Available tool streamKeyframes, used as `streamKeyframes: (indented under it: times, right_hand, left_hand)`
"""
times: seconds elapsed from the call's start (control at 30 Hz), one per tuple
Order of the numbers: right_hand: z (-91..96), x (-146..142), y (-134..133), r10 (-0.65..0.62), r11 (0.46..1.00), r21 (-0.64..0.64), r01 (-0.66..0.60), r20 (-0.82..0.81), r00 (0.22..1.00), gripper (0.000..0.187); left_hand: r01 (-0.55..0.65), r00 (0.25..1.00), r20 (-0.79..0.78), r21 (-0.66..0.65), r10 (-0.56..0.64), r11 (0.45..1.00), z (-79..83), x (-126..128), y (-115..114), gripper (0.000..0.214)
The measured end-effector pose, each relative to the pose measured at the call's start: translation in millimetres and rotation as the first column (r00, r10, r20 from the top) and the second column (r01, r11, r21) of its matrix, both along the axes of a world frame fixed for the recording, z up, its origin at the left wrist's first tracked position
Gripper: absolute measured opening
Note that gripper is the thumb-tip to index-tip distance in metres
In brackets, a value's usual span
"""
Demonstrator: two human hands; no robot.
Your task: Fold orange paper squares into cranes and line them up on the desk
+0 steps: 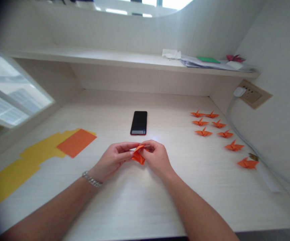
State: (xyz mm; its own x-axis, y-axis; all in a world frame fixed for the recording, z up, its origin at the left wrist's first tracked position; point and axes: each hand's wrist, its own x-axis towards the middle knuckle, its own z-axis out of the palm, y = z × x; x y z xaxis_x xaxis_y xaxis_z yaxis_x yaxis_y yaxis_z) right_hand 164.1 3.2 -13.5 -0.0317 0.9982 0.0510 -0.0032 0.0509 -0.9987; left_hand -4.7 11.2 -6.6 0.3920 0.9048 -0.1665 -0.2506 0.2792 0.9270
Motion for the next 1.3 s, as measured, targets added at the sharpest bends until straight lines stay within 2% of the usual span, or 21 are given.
streamKeyframes:
  times: [0.17,0.43,0.73,0.93,1.07,1.17,1.3]
  right_hand:
    - [0.5,0,-1,-0.002,1.000,0.007,0.002,0.027,1.000,0.016]
    - [4.9,1,-3,0.004,1.000,0.007,-0.005,0.174,0.985,0.016]
    - [7.5,1,-5,0.002,1.000,0.013,-0.005,0.241,0.970,0.013]
    - [7.1,1,-6,-0.058,0.997,0.064,0.040,0.322,0.945,0.013]
    - [5.5,0,-6,-0.057,0.998,0.055,0.043,0.299,0.952,0.014]
    - [4.1,0,-6,-0.040,0.999,0.046,0.029,0.267,0.963,0.015]
    - [2.2,0,-4,0.019,0.999,0.023,-0.024,0.208,0.978,0.018]
  left_hand:
    - [0.046,0.999,0.021,0.008,-0.046,0.999,1.1,0,1,0.034]
    - [0.110,0.993,-0.060,0.062,-0.106,0.992,1.7,-3,1,0.037]
    - [0.186,0.977,-0.125,0.107,-0.172,0.977,0.4,-6,3,0.041]
    - [0.165,0.956,-0.273,0.201,-0.107,0.965,6.9,-1,-2,0.041]
    - [0.129,0.952,-0.304,0.254,-0.047,0.959,9.9,2,-5,0.040]
    - [0.066,0.960,-0.281,0.228,0.001,0.971,6.4,3,-4,0.039]
    - [0.017,0.985,-0.171,0.125,0.005,0.992,-1.1,2,-1,0.037]
